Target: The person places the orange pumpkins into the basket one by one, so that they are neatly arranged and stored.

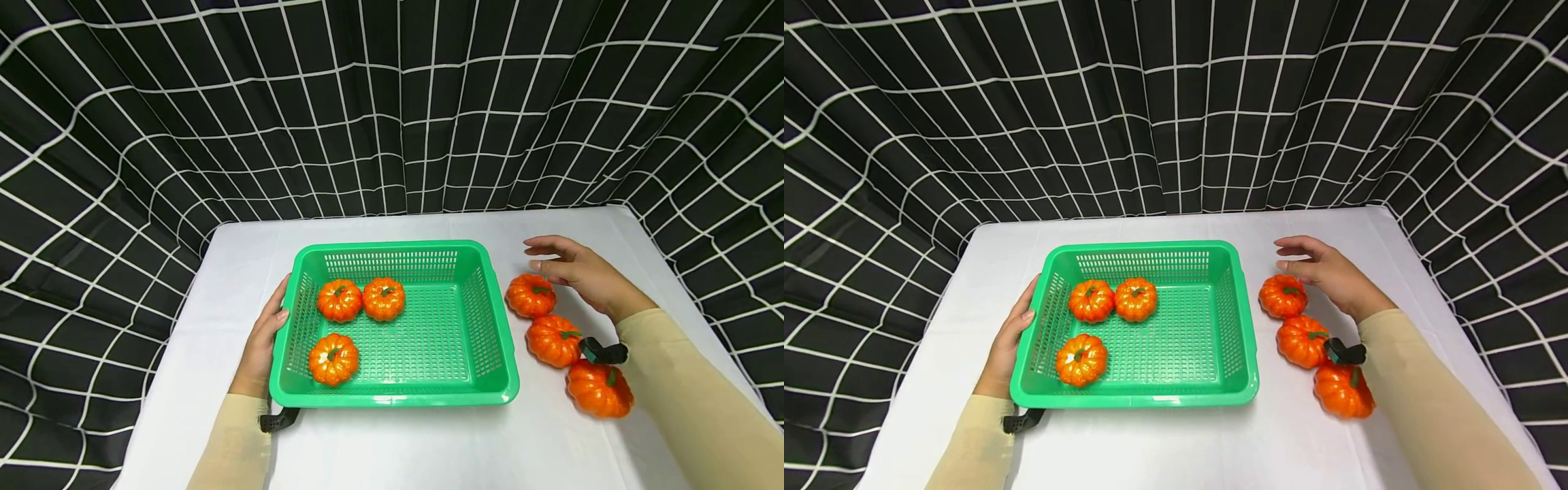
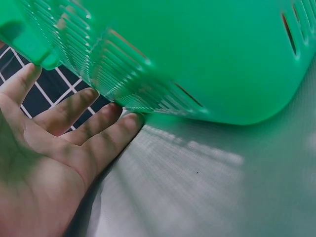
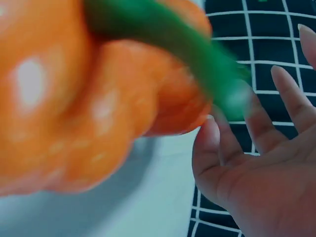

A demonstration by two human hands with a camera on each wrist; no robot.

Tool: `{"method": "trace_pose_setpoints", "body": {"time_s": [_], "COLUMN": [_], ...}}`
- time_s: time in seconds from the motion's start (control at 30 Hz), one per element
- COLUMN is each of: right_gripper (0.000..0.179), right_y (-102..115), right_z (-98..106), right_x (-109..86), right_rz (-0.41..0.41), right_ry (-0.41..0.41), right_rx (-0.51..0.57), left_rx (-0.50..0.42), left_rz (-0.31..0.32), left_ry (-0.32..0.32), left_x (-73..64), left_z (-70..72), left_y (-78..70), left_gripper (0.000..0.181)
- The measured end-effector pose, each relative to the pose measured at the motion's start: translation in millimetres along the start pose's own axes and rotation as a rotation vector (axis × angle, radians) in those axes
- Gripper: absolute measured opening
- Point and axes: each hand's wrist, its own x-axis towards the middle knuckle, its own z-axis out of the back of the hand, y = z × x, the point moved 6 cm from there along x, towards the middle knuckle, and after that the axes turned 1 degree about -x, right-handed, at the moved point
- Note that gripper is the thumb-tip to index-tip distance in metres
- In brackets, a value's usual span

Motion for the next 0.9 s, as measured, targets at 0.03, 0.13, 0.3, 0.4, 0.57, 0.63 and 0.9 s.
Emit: {"method": "trace_pose_setpoints", "body": {"time_s": [0.03,0.13,0.3,0.4,0.57,0.63,0.9], "right_gripper": [0.062,0.062,0.065,0.067,0.070,0.071,0.068], "right_y": [-2,-8,-18,-25,-32,-33,-36], "right_z": [-1,-2,-4,-5,-8,-10,-15], "right_x": [-0.6,-2.9,-6.5,-7.6,-7.3,-6.9,-6.1], "right_rz": [-0.006,-0.007,-0.024,-0.045,-0.060,-0.057,-0.066], "right_ry": [0.010,0.039,0.074,0.087,0.103,0.115,0.151], "right_rx": [-0.010,-0.027,-0.034,-0.030,-0.025,-0.031,-0.077], "left_rx": [0.001,0.003,-0.001,-0.009,-0.021,-0.023,-0.014], "left_rz": [-0.003,-0.006,-0.006,-0.011,-0.017,-0.015,-0.020], "left_ry": [0.001,0.002,0.011,0.015,0.016,0.017,0.024], "left_x": [0.0,0.1,0.4,0.3,-0.3,-0.5,-0.9], "left_z": [-0.3,-0.3,0.8,1.3,1.4,1.1,-1.9], "left_y": [-0.1,-0.2,0.9,2.2,2.4,1.9,-1.3], "left_gripper": [0.062,0.062,0.062,0.061,0.061,0.061,0.062]}}
